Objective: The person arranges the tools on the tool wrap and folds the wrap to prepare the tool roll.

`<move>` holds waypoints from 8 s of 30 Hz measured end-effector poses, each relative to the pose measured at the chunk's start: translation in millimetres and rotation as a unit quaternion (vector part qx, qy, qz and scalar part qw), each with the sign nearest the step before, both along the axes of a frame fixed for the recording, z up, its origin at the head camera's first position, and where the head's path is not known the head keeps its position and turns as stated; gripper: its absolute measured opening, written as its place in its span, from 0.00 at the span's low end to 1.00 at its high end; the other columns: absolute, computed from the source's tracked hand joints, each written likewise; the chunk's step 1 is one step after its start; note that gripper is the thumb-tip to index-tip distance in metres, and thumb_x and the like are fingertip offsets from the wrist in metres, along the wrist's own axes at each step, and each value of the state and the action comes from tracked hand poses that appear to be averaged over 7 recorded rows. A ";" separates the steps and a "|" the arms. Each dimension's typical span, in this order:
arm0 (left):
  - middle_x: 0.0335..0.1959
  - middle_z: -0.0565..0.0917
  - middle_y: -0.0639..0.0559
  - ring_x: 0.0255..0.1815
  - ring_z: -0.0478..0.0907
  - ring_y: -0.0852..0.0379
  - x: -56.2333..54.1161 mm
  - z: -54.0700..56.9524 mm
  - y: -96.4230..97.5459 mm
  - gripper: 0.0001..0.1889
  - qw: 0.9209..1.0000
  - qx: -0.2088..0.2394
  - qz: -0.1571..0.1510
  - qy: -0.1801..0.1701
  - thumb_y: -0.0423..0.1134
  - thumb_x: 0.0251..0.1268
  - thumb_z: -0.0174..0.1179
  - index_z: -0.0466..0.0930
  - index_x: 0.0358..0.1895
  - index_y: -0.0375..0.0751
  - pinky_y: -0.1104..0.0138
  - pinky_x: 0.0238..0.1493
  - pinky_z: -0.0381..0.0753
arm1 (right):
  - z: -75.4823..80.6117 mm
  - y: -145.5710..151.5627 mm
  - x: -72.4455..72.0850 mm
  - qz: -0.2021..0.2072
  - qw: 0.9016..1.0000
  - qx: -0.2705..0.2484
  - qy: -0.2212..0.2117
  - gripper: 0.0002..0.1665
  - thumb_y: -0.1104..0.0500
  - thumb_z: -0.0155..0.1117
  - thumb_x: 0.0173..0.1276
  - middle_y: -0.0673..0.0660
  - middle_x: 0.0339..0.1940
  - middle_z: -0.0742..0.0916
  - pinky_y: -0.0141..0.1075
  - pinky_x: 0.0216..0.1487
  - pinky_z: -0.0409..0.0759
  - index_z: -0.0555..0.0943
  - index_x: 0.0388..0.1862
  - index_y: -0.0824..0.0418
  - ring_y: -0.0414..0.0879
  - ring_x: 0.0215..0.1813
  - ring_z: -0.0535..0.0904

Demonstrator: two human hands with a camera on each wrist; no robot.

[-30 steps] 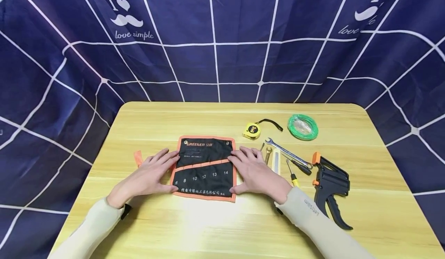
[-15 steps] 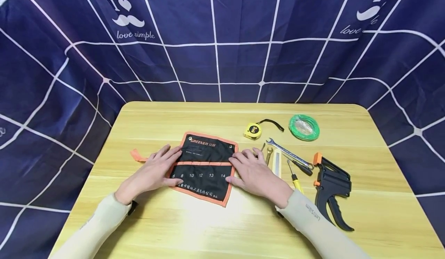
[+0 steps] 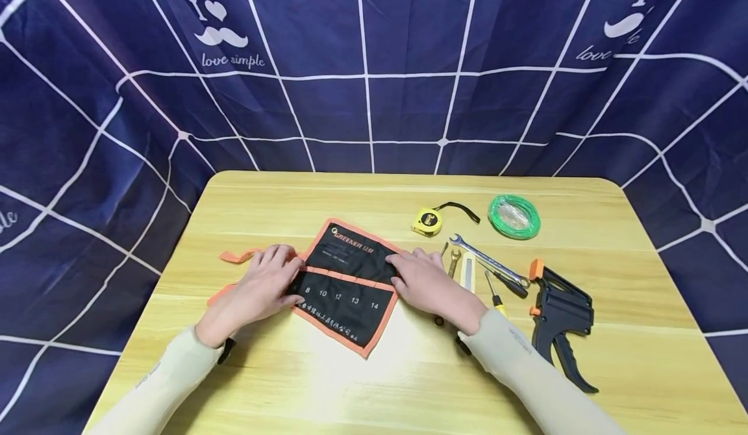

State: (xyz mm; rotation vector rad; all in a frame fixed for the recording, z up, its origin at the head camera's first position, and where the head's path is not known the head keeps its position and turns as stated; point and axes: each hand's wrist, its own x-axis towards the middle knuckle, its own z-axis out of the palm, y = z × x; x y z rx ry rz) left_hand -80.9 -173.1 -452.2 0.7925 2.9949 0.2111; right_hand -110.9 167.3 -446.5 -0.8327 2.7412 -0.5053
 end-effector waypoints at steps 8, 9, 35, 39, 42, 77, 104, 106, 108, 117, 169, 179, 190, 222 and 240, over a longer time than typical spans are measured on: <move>0.45 0.75 0.45 0.46 0.73 0.45 5.9 2.2 5.5 0.22 1.000 0.004 -0.009 -0.024 0.43 0.65 0.82 0.80 0.50 0.37 0.51 0.48 0.75 | 1.4 -4.6 -7.4 -0.023 1.000 0.012 -0.005 0.29 0.60 0.78 0.73 0.53 0.37 0.87 0.49 0.45 0.62 0.83 0.70 0.67 0.54 0.46 0.76; 0.45 0.77 0.45 0.46 0.75 0.45 6.1 1.8 5.1 0.22 1.000 0.008 -0.009 -0.028 0.42 0.65 0.82 0.80 0.50 0.36 0.50 0.48 0.77 | 2.4 -4.2 -8.2 -0.017 1.000 0.020 -0.001 0.30 0.60 0.80 0.71 0.56 0.43 0.89 0.49 0.46 0.63 0.83 0.70 0.66 0.55 0.48 0.76; 0.51 0.75 0.39 0.51 0.69 0.43 0.3 -7.8 -1.0 0.40 0.992 0.103 0.029 -0.066 0.55 0.69 0.77 0.78 0.68 0.23 0.53 0.51 0.74 | 4.6 11.0 -22.0 0.028 0.990 -0.084 -0.110 0.16 0.70 0.69 0.76 0.44 0.35 0.89 0.36 0.39 0.79 0.89 0.60 0.69 0.36 0.35 0.81; 0.62 0.77 0.33 0.61 0.73 0.37 1.9 -1.7 3.4 0.42 0.994 0.072 0.039 -0.071 0.55 0.69 0.77 0.75 0.71 0.22 0.47 0.63 0.76 | 3.5 10.2 -22.1 0.019 0.987 -0.094 -0.128 0.14 0.68 0.71 0.76 0.46 0.36 0.91 0.35 0.34 0.76 0.91 0.58 0.67 0.36 0.34 0.82; 0.72 0.73 0.28 0.74 0.69 0.31 1.2 -1.4 4.2 0.44 0.995 0.054 0.036 -0.078 0.57 0.71 0.75 0.73 0.73 0.22 0.40 0.70 0.72 | 3.7 9.4 -21.3 0.020 0.988 -0.085 -0.130 0.13 0.67 0.73 0.75 0.48 0.41 0.92 0.35 0.33 0.75 0.92 0.56 0.64 0.37 0.34 0.80; 0.88 0.52 0.30 0.88 0.48 0.33 -11.0 8.4 -3.6 0.65 0.981 0.024 -0.009 -0.195 0.68 0.60 0.78 0.56 0.85 0.25 0.40 0.81 0.56 | -1.2 5.5 -3.9 0.064 0.995 -0.069 -0.044 0.16 0.61 0.79 0.72 0.49 0.51 0.82 0.38 0.41 0.77 0.91 0.57 0.57 0.42 0.39 0.76; 0.89 0.48 0.33 0.90 0.44 0.37 -18.3 1.0 -9.7 0.66 0.984 0.021 -0.029 -0.175 0.67 0.59 0.79 0.53 0.87 0.27 0.39 0.81 0.55 | -1.1 28.4 39.8 -0.059 0.976 -0.208 -0.003 0.23 0.62 0.78 0.73 0.50 0.50 0.88 0.38 0.40 0.84 0.86 0.65 0.57 0.40 0.40 0.82; 0.89 0.47 0.32 0.90 0.44 0.36 -18.3 0.2 -10.3 0.67 0.985 0.026 -0.030 -0.171 0.67 0.59 0.79 0.53 0.87 0.27 0.38 0.81 0.55 | -0.5 31.5 41.9 -0.064 0.975 -0.214 0.003 0.23 0.63 0.78 0.73 0.51 0.49 0.88 0.37 0.39 0.83 0.86 0.65 0.58 0.39 0.39 0.81; 0.89 0.46 0.30 0.89 0.43 0.34 -17.6 -0.5 -10.9 0.67 0.985 0.035 -0.029 -0.166 0.67 0.58 0.79 0.54 0.87 0.27 0.37 0.80 0.55 | -0.6 35.0 43.8 -0.066 0.973 -0.223 0.012 0.23 0.64 0.78 0.72 0.51 0.48 0.87 0.36 0.37 0.82 0.86 0.64 0.58 0.39 0.37 0.81; 0.89 0.45 0.30 0.88 0.45 0.33 -12.2 -4.8 -13.4 0.67 0.987 0.044 -0.022 -0.152 0.68 0.56 0.80 0.54 0.87 0.30 0.38 0.81 0.53 | -5.5 51.2 57.3 -0.093 0.959 -0.254 0.082 0.29 0.70 0.81 0.64 0.52 0.44 0.84 0.30 0.33 0.77 0.84 0.63 0.62 0.45 0.34 0.78; 0.89 0.47 0.29 0.89 0.43 0.32 -9.4 -10.2 -16.4 0.64 0.986 0.063 -0.021 -0.151 0.67 0.59 0.78 0.55 0.88 0.32 0.35 0.80 0.52 | -17.8 86.9 93.6 -0.288 0.956 -0.053 -0.020 0.51 0.47 0.80 0.70 0.69 0.56 0.79 0.47 0.39 0.78 0.67 0.77 0.77 0.55 0.48 0.77; 0.88 0.48 0.29 0.89 0.44 0.31 -8.3 -11.3 -15.4 0.65 0.987 0.063 -0.026 -0.144 0.67 0.59 0.78 0.55 0.88 0.32 0.34 0.80 0.53 | -16.3 87.8 83.1 -0.281 0.959 -0.044 -0.011 0.46 0.54 0.81 0.66 0.69 0.44 0.83 0.56 0.39 0.81 0.69 0.68 0.82 0.58 0.43 0.80; 0.89 0.46 0.31 0.89 0.43 0.32 -8.2 -13.7 -16.4 0.64 0.986 0.064 -0.024 -0.151 0.68 0.59 0.78 0.55 0.88 0.33 0.34 0.80 0.52 | -12.0 90.0 85.0 -0.291 0.956 -0.023 -0.019 0.30 0.57 0.73 0.65 0.58 0.31 0.77 0.44 0.26 0.71 0.72 0.56 0.75 0.52 0.30 0.73; 0.89 0.47 0.29 0.89 0.43 0.31 -6.8 -15.9 -18.9 0.63 0.987 0.069 -0.033 -0.139 0.68 0.61 0.77 0.55 0.88 0.33 0.34 0.79 0.52 | -5.4 100.4 83.9 -0.282 0.957 -0.035 -0.051 0.10 0.60 0.56 0.77 0.53 0.24 0.76 0.43 0.28 0.68 0.72 0.47 0.68 0.48 0.25 0.71; 0.87 0.51 0.29 0.87 0.47 0.30 -5.9 -17.7 -19.1 0.63 0.989 0.078 -0.023 -0.121 0.67 0.57 0.79 0.59 0.88 0.36 0.33 0.78 0.56 | 6.0 120.8 95.3 -0.308 0.945 -0.080 -0.077 0.24 0.54 0.49 0.89 0.46 0.28 0.88 0.39 0.38 0.80 0.75 0.65 0.75 0.42 0.31 0.86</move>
